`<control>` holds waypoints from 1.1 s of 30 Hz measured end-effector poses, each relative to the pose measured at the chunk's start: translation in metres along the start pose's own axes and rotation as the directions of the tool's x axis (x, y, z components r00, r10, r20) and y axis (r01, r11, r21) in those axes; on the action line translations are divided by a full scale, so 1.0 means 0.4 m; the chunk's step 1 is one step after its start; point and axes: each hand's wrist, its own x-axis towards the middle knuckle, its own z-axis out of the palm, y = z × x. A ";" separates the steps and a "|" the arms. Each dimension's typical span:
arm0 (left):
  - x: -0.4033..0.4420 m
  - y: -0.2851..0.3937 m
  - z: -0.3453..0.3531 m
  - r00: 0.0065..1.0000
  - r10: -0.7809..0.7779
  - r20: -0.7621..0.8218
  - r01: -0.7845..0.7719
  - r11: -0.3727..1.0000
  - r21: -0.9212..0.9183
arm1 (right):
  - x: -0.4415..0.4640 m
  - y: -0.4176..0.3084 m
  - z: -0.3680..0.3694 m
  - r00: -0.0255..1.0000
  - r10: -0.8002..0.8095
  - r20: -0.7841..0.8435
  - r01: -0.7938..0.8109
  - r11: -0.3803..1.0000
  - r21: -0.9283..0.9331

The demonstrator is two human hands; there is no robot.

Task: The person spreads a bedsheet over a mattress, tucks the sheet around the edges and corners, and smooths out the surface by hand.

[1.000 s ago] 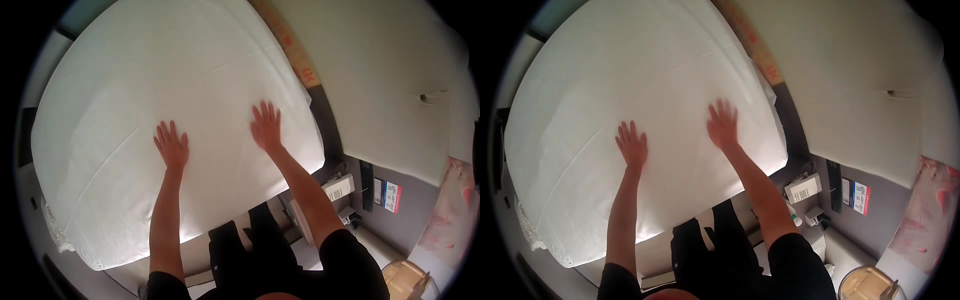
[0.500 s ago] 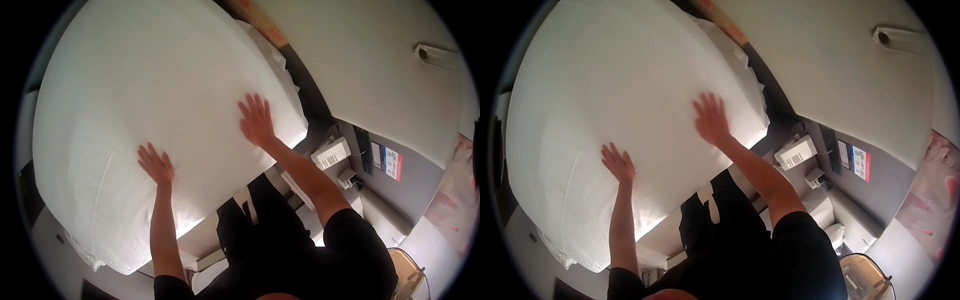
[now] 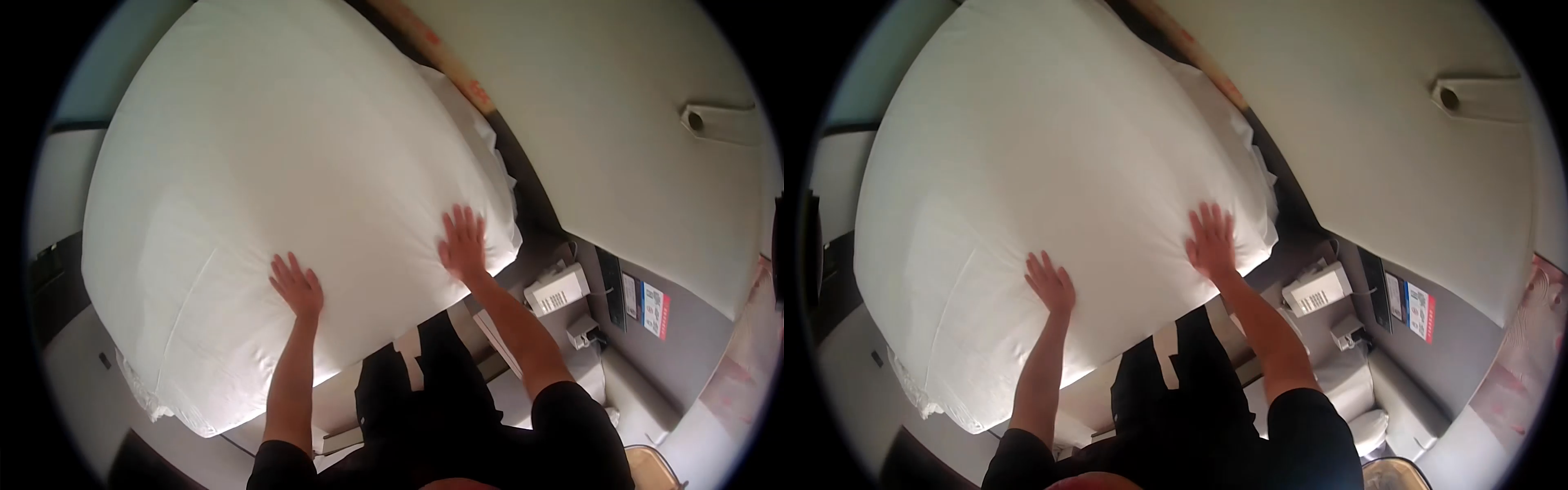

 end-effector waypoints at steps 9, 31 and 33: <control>-0.124 0.022 -0.058 0.990 -0.033 0.138 0.042 0.997 -0.063 | 0.146 -0.132 -0.162 0.959 -0.045 -0.280 0.124 0.955 0.270; -0.459 -0.537 -0.268 0.834 -0.497 -0.238 0.343 0.806 -0.482 | -0.461 -0.765 0.077 0.136 -0.920 0.366 0.822 0.312 0.477; -0.688 -0.647 -0.090 0.808 -0.586 -0.058 0.528 0.765 -0.368 | -0.404 -0.926 0.078 0.255 -0.934 0.251 0.818 0.347 0.459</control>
